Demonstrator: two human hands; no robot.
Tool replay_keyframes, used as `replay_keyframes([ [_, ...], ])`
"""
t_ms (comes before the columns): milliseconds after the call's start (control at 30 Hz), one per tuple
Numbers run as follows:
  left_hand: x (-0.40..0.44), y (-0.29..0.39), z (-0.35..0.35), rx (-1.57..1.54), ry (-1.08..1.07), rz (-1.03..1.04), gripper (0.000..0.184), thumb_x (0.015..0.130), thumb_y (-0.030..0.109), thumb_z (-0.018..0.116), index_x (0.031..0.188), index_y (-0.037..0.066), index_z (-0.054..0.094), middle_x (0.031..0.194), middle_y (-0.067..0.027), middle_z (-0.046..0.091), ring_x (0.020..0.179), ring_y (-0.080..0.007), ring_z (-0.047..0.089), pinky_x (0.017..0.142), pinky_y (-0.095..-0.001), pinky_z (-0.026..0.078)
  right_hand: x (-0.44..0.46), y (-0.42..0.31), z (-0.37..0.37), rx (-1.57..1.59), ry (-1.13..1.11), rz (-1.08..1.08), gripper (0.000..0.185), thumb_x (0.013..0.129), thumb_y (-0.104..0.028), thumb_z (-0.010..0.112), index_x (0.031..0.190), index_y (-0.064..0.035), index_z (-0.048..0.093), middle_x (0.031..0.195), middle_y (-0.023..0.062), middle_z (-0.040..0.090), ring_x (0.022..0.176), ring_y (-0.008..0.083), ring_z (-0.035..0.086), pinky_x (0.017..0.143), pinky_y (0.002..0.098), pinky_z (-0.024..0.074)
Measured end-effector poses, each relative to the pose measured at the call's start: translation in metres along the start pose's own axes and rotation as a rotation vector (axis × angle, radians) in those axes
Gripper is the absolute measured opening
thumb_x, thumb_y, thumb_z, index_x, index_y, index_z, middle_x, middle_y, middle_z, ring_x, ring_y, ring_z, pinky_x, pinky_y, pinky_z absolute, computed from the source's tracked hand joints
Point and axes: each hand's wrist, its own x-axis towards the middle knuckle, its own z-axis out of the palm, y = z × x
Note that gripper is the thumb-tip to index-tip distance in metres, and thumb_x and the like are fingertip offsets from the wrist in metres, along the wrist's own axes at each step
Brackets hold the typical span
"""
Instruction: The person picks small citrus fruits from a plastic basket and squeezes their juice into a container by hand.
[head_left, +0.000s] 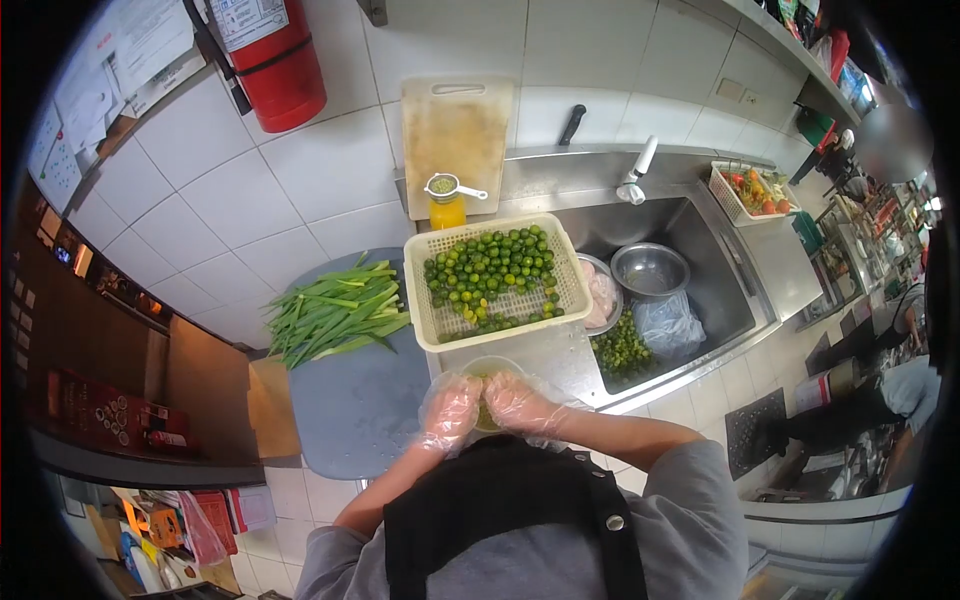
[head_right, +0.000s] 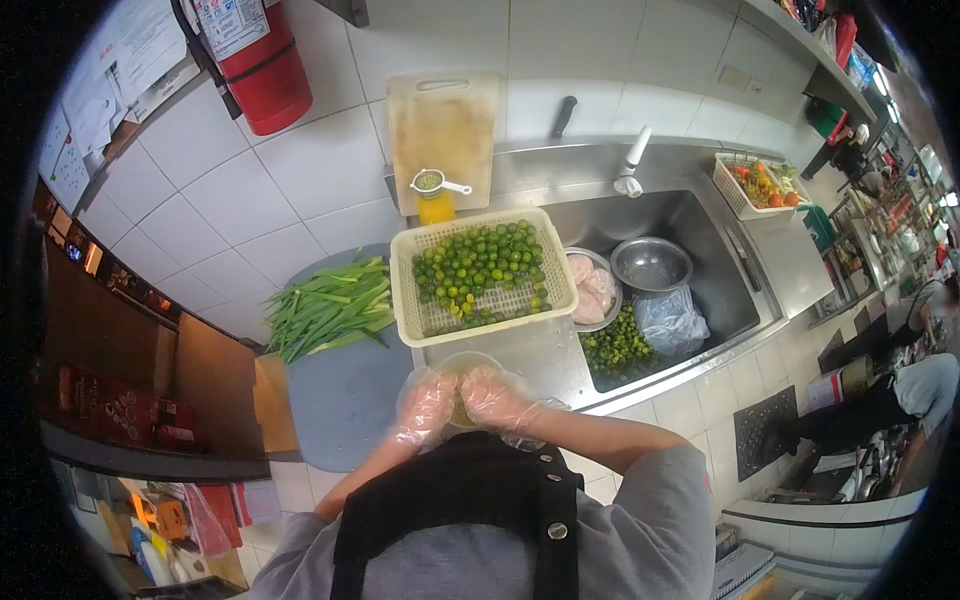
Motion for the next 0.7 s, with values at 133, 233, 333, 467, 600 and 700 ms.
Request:
replay_keyframes([
  [133, 0.001, 0.000, 0.002, -0.070, -0.019, -0.066, 0.014, 0.081, 0.009, 0.056, 0.094, 0.006, 0.060, 0.089, -0.0201, 0.060, 0.086, -0.0404, 0.059, 0.072, -0.0505, 0.047, 0.000, 0.001, 0.004, -0.004, -0.034, 0.016, 0.023, 0.086, -0.013, 0.051, 0.098, 0.0047, 0.058, 0.084, 0.0222, 0.062, 0.080, 0.0371, 0.065, 0.074, 0.0472, 0.0528],
  [233, 0.001, 0.006, -0.004, -0.071, -0.017, -0.097, 0.014, 0.082, 0.009, 0.056, 0.095, 0.007, 0.061, 0.088, -0.0193, 0.060, 0.086, -0.0404, 0.059, 0.072, -0.0505, 0.047, 0.000, 0.002, -0.002, 0.036, -0.067, -0.010, 0.027, 0.086, -0.010, 0.052, 0.106, 0.0094, 0.055, 0.083, 0.0214, 0.064, 0.071, 0.0347, 0.068, 0.061, 0.0418, 0.0552],
  [333, 0.000, 0.008, -0.009, -0.085, 0.016, -0.065, 0.015, 0.084, 0.011, 0.057, 0.098, 0.007, 0.062, 0.090, -0.0186, 0.061, 0.087, -0.0405, 0.058, 0.073, -0.0502, 0.047, 0.004, 0.001, -0.008, -0.027, -0.060, -0.040, 0.031, 0.087, -0.012, 0.052, 0.110, 0.0098, 0.054, 0.079, 0.0190, 0.066, 0.064, 0.0313, 0.068, 0.056, 0.0398, 0.0551],
  [467, -0.001, 0.007, -0.012, -0.177, 0.008, -0.098, 0.018, 0.084, 0.009, 0.057, 0.100, 0.006, 0.062, 0.095, -0.0201, 0.063, 0.092, -0.0400, 0.060, 0.079, -0.0484, 0.049, 0.010, -0.012, -0.036, 0.044, -0.226, 0.167, 0.019, 0.091, -0.010, 0.046, 0.101, 0.0041, 0.054, 0.085, 0.0234, 0.062, 0.084, 0.0361, 0.066, 0.075, 0.0462, 0.0535],
  [600, -0.003, 0.003, -0.008, -0.194, 0.075, -0.083, 0.017, 0.083, 0.011, 0.060, 0.100, 0.007, 0.062, 0.093, -0.0183, 0.061, 0.086, -0.0394, 0.058, 0.074, -0.0491, 0.047, 0.005, -0.002, -0.020, 0.223, -0.077, 0.153, 0.017, 0.092, -0.011, 0.044, 0.100, 0.0018, 0.052, 0.086, 0.0238, 0.060, 0.084, 0.0397, 0.061, 0.074, 0.0486, 0.0491],
  [700, -0.002, 0.006, -0.009, -0.142, 0.039, -0.081, 0.019, 0.082, 0.010, 0.060, 0.100, 0.008, 0.061, 0.091, -0.0183, 0.059, 0.085, -0.0394, 0.057, 0.071, -0.0495, 0.047, 0.000, 0.002, -0.007, 0.286, -0.045, 0.167, 0.016, 0.093, -0.011, 0.043, 0.099, 0.0012, 0.051, 0.087, 0.0244, 0.060, 0.084, 0.0405, 0.060, 0.074, 0.0496, 0.0482],
])
